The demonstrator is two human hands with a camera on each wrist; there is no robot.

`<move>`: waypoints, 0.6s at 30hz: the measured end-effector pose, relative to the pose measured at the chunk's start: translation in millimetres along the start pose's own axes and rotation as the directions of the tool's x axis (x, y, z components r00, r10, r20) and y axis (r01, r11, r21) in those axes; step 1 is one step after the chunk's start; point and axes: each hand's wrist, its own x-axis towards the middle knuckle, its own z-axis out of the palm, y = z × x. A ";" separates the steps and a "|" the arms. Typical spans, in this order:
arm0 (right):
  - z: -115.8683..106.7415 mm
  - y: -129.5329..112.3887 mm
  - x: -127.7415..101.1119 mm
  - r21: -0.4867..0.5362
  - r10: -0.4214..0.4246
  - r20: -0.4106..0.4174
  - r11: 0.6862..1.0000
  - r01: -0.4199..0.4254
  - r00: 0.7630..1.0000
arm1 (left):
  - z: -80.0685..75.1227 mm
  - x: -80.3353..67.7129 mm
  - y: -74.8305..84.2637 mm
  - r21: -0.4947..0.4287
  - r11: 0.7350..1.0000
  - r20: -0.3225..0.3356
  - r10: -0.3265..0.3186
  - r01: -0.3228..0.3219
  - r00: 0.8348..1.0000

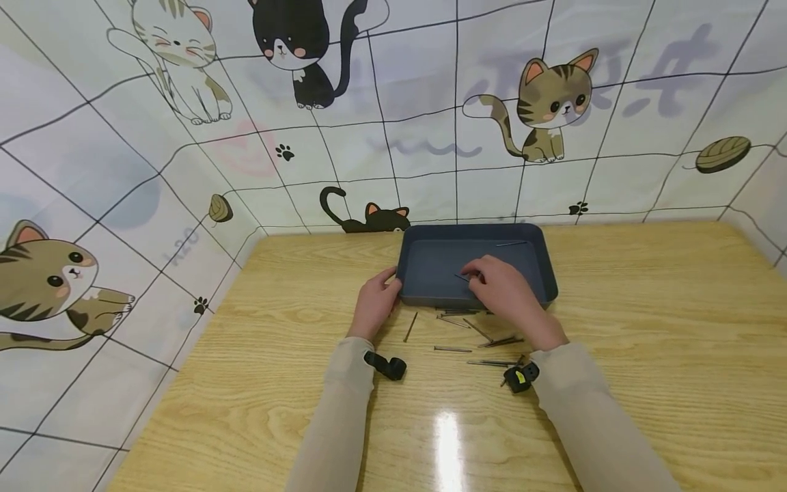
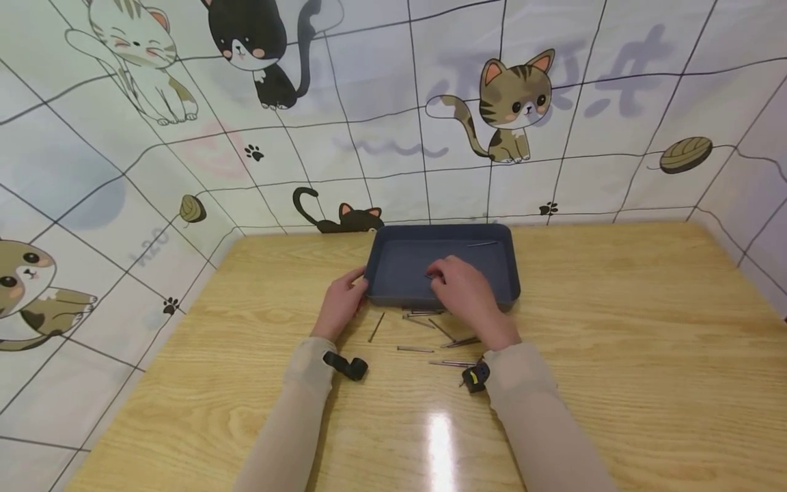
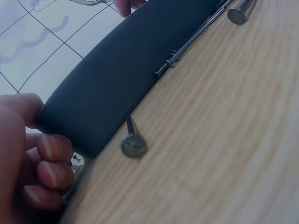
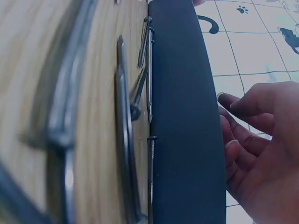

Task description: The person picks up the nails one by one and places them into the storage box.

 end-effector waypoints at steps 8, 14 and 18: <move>2.9 -7.1 1.6 0.003 -0.044 0.067 0.999 0.044 0.997 | 0.5 0.2 -0.1 0.000 1.000 -0.001 0.009 -0.009 1.000; 6.3 -9.5 1.8 -0.020 -0.088 0.078 0.996 0.090 0.993 | 1.8 2.2 -2.9 0.042 0.999 -0.008 0.016 -0.015 1.000; 7.3 -11.4 1.3 -0.021 -0.115 0.079 0.993 0.117 0.990 | 2.6 2.7 -3.1 0.045 0.999 -0.011 0.015 -0.014 1.000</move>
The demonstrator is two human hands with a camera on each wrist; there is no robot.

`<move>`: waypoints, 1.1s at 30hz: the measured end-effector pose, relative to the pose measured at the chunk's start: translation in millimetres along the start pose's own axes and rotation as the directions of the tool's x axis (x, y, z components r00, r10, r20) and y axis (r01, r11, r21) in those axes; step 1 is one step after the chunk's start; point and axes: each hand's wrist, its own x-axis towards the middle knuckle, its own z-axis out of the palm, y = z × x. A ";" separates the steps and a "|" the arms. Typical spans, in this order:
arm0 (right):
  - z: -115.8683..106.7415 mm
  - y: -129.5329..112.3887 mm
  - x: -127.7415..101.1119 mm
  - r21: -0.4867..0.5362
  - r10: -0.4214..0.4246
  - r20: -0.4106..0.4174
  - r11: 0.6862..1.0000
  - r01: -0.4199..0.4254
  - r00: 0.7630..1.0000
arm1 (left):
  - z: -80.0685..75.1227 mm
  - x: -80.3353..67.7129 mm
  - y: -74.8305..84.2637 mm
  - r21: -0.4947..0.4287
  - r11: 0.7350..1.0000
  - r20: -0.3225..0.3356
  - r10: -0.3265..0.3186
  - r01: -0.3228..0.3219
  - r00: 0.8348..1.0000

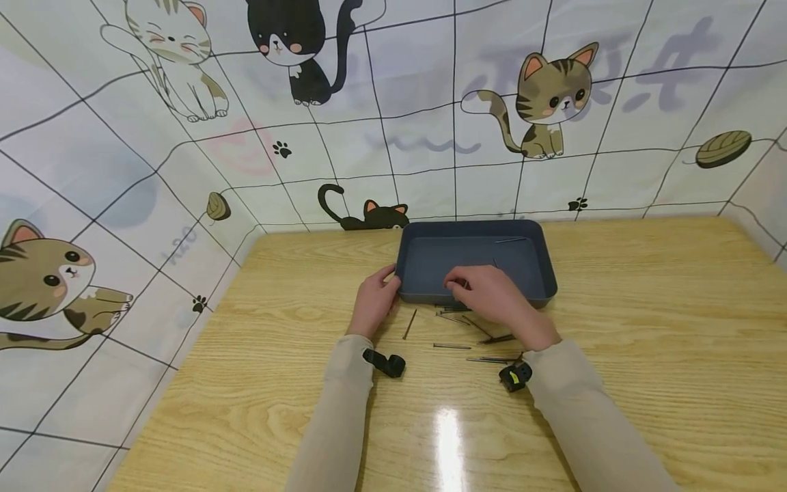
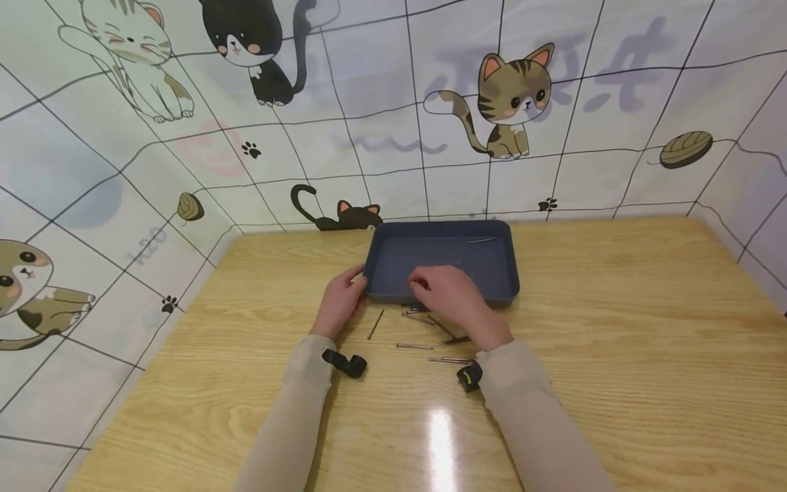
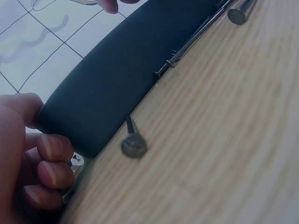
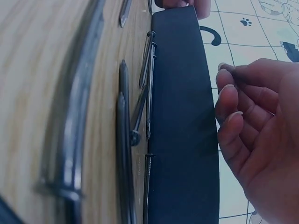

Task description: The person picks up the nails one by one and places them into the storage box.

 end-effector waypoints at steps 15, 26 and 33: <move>4.4 -9.9 1.9 0.036 -0.018 0.127 0.999 0.013 0.992 | -0.8 0.2 0.4 -0.022 1.000 0.007 -0.008 0.009 1.000; 6.1 -18.5 0.6 0.042 0.020 0.379 0.998 -0.039 0.925 | -1.9 0.0 -0.3 -0.027 1.000 0.005 -0.010 0.011 1.000; 10.7 -20.2 -0.5 0.018 0.006 0.454 1.000 -0.016 0.891 | -0.5 -0.2 0.9 -0.033 0.999 0.007 -0.011 0.011 1.000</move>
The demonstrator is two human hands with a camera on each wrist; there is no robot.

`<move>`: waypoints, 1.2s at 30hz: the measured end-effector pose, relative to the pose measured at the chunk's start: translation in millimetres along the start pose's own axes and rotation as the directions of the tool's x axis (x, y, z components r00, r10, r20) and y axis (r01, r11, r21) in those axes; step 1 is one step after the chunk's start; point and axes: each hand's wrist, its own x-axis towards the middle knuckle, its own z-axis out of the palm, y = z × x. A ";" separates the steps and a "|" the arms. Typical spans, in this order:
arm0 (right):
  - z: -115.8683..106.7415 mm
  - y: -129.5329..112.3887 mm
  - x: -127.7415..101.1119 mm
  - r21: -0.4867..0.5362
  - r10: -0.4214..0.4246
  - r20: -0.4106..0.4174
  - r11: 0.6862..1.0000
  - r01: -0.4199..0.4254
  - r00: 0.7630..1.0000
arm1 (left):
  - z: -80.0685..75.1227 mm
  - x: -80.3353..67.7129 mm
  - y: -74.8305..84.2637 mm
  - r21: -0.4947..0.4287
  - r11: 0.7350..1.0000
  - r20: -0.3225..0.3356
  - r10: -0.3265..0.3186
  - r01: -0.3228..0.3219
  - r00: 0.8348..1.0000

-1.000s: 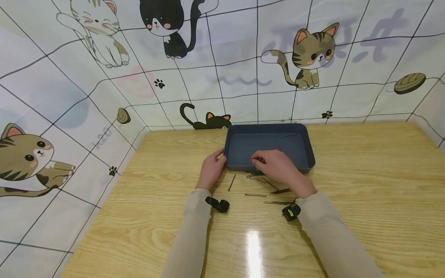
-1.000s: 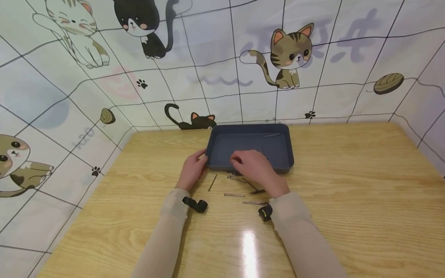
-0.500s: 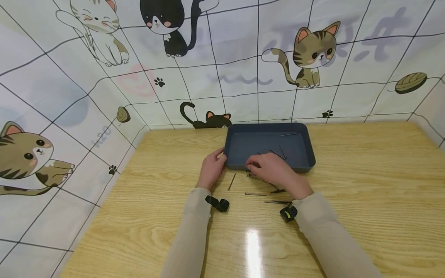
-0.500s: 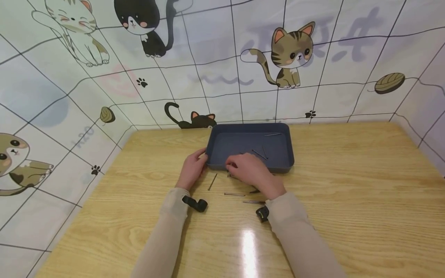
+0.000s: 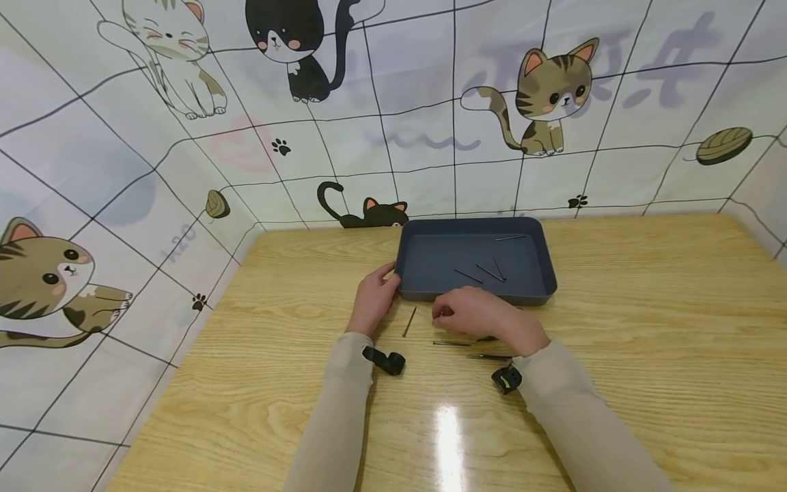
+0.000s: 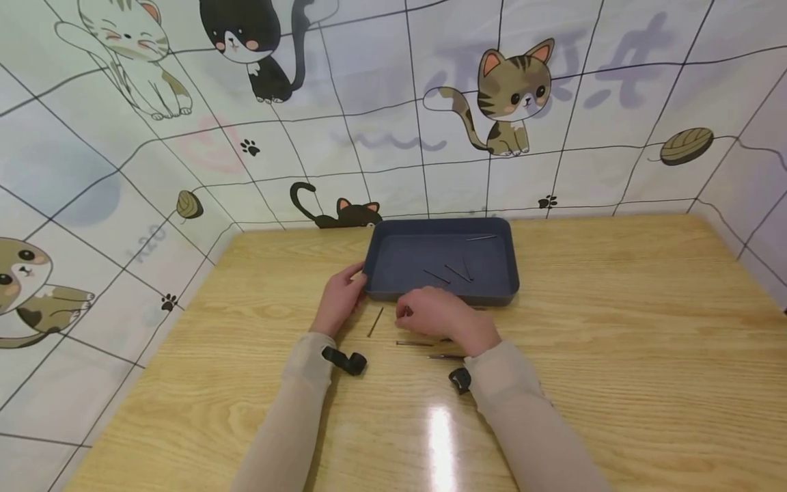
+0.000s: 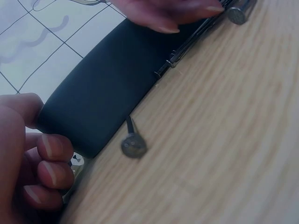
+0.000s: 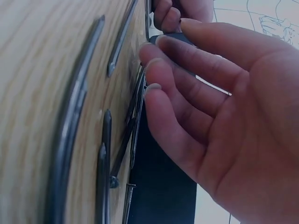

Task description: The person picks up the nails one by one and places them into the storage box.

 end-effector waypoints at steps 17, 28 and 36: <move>5.8 -8.2 -0.5 -0.037 -0.026 0.129 0.999 0.031 0.991 | -0.7 -0.6 0.3 0.012 1.000 -0.010 0.000 0.000 1.000; 8.2 -6.9 0.0 -0.050 -0.048 0.108 0.997 0.054 0.993 | 0.0 -0.1 0.0 0.017 1.000 -0.005 0.005 -0.005 1.000; 8.4 -6.3 0.7 -0.059 -0.040 0.094 0.997 0.046 0.995 | 0.1 0.1 -0.7 0.019 1.000 -0.011 0.005 -0.005 1.000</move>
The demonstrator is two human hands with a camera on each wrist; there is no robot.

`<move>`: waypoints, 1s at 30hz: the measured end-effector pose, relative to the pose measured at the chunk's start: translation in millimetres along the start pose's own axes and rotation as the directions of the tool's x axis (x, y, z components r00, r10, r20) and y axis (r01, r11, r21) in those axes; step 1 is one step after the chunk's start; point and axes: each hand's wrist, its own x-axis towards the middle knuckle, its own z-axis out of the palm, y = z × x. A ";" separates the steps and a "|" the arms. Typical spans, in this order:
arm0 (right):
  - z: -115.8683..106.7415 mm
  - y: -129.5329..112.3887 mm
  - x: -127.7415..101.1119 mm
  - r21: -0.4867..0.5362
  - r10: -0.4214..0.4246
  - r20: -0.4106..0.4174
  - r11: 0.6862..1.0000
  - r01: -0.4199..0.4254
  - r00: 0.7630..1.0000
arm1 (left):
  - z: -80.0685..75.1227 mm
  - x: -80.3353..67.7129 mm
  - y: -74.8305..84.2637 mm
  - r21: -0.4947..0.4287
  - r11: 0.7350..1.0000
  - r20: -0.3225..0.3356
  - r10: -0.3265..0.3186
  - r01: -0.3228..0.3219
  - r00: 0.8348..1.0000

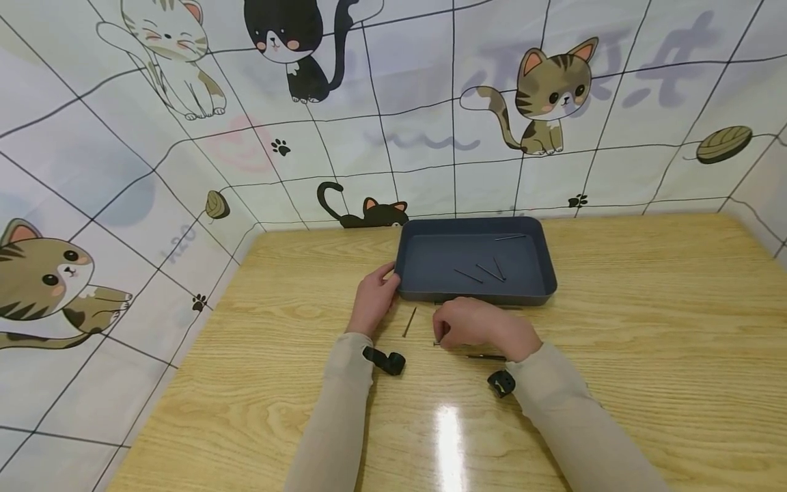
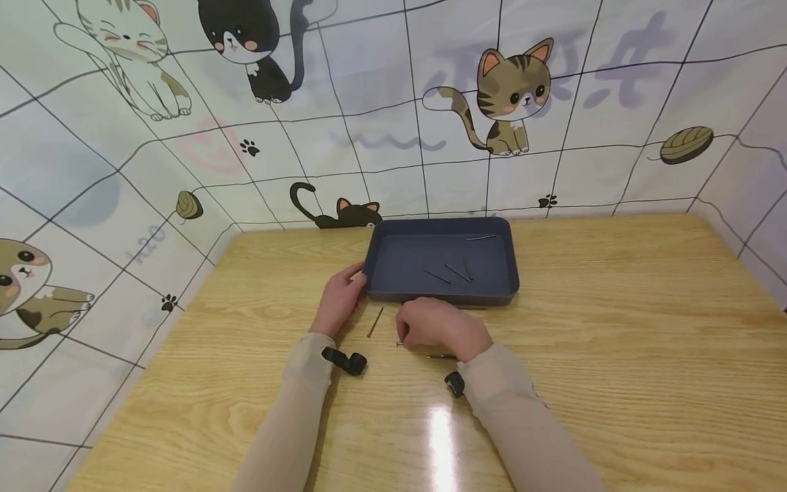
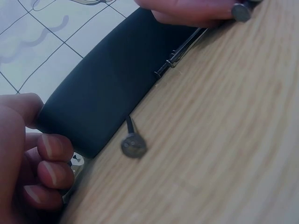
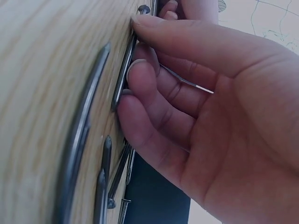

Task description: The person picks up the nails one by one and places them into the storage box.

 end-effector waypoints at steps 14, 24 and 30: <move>-0.9 -3.5 -0.6 -0.032 0.050 0.010 0.998 -0.050 0.999 | 0.3 -0.2 0.4 -0.008 1.000 0.000 -0.001 0.001 1.000; -2.8 -1.3 -0.7 -0.015 0.033 -0.007 0.999 -0.033 0.999 | -0.4 -0.7 1.5 -0.021 1.000 0.005 -0.001 0.001 1.000; -5.0 -1.1 -1.7 -0.007 0.012 -0.028 1.000 -0.012 1.000 | -0.5 -1.0 1.5 -0.027 1.000 0.005 -0.001 0.001 1.000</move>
